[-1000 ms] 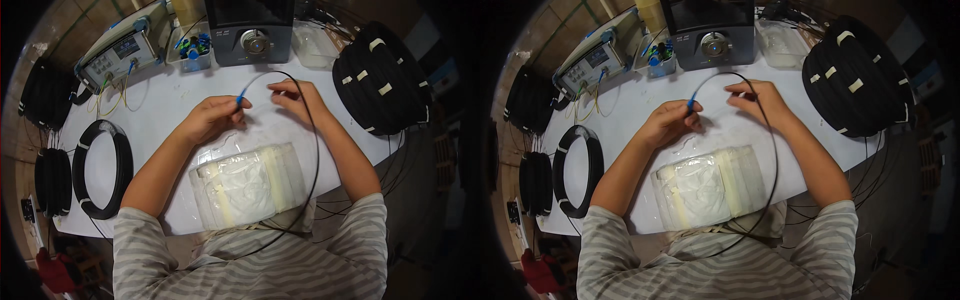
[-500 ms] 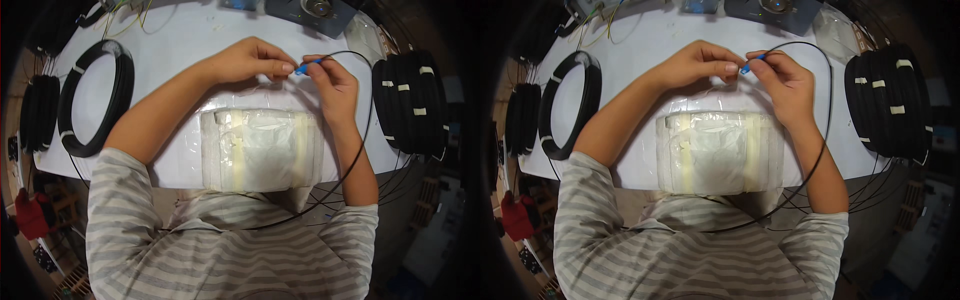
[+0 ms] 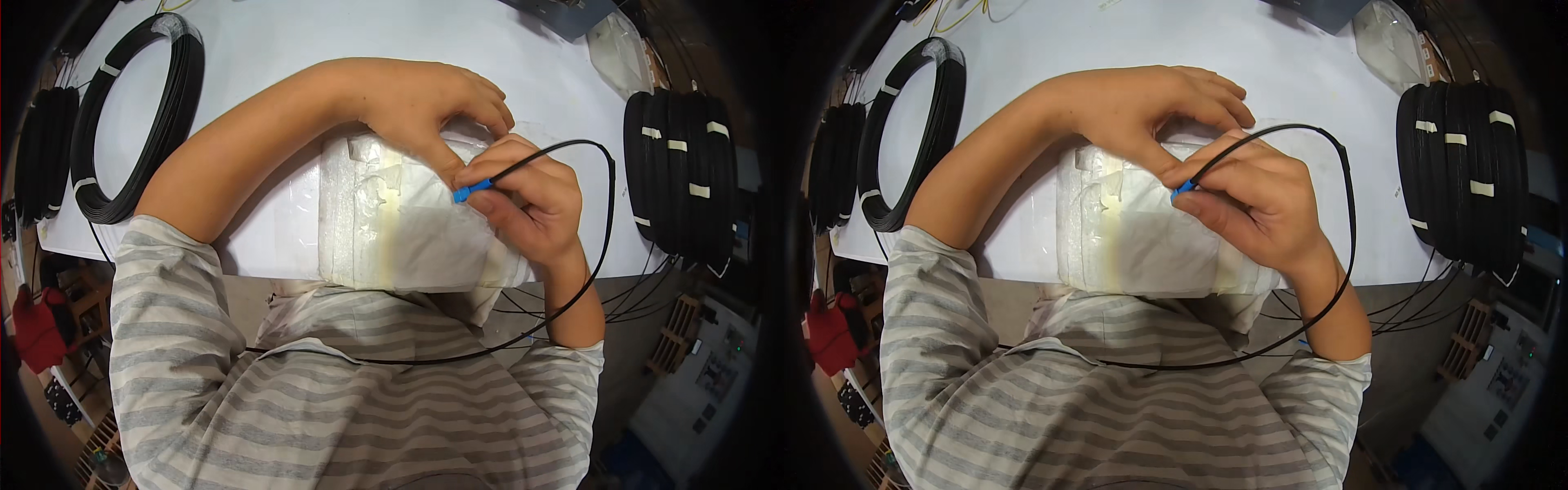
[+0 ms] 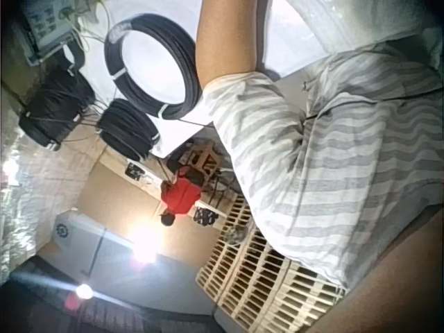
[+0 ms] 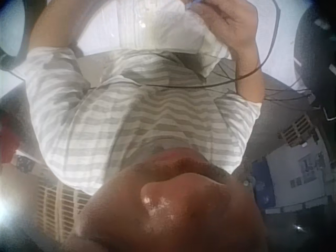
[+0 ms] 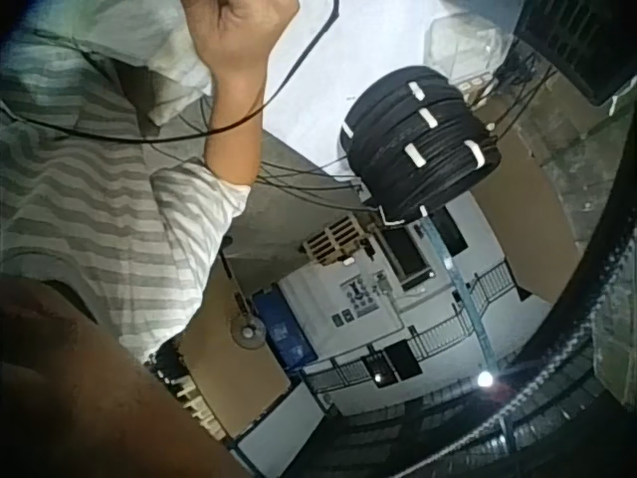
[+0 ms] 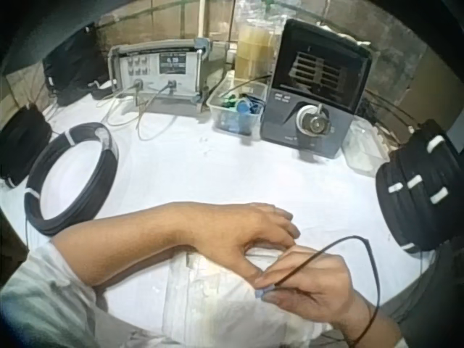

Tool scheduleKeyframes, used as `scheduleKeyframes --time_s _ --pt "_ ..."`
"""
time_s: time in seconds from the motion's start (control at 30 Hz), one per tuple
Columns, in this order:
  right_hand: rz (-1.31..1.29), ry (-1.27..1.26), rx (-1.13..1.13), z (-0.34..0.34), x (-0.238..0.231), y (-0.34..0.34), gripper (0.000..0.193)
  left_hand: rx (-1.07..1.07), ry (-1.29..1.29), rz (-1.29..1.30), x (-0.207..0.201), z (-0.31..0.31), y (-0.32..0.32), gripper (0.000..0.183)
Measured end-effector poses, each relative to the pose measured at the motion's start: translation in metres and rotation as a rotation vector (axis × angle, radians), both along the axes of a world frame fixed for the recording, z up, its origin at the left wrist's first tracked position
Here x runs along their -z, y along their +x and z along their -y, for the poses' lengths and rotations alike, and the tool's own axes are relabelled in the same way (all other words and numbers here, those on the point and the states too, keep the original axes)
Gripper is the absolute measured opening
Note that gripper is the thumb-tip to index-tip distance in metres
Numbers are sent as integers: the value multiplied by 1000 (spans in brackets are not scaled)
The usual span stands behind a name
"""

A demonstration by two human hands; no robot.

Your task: Inspecting the end-face of fiber optic connectors using a digital inspection microscope after cleaning them on a specialized pad.

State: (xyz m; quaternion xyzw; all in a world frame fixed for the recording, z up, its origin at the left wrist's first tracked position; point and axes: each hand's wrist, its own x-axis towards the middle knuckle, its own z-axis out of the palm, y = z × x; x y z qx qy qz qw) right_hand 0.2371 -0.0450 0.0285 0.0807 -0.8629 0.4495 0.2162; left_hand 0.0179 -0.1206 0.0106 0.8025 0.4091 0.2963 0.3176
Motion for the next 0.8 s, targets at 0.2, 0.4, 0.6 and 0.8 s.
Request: scheduleKeyframes --time_s 0.2,0.4,0.6,0.8 --pt "-69 79 78 5 4 -2 15 18 -133 69 2 -5 -5 64" --pt "-73 233 116 10 1 -9 18 43 -90 111 8 -4 -8 61" --pt "-6 240 76 12 -2 -4 17 9 -167 171 9 -5 -8 52" --pt "-49 172 171 12 2 -9 17 1 -266 250 10 -4 -8 52"
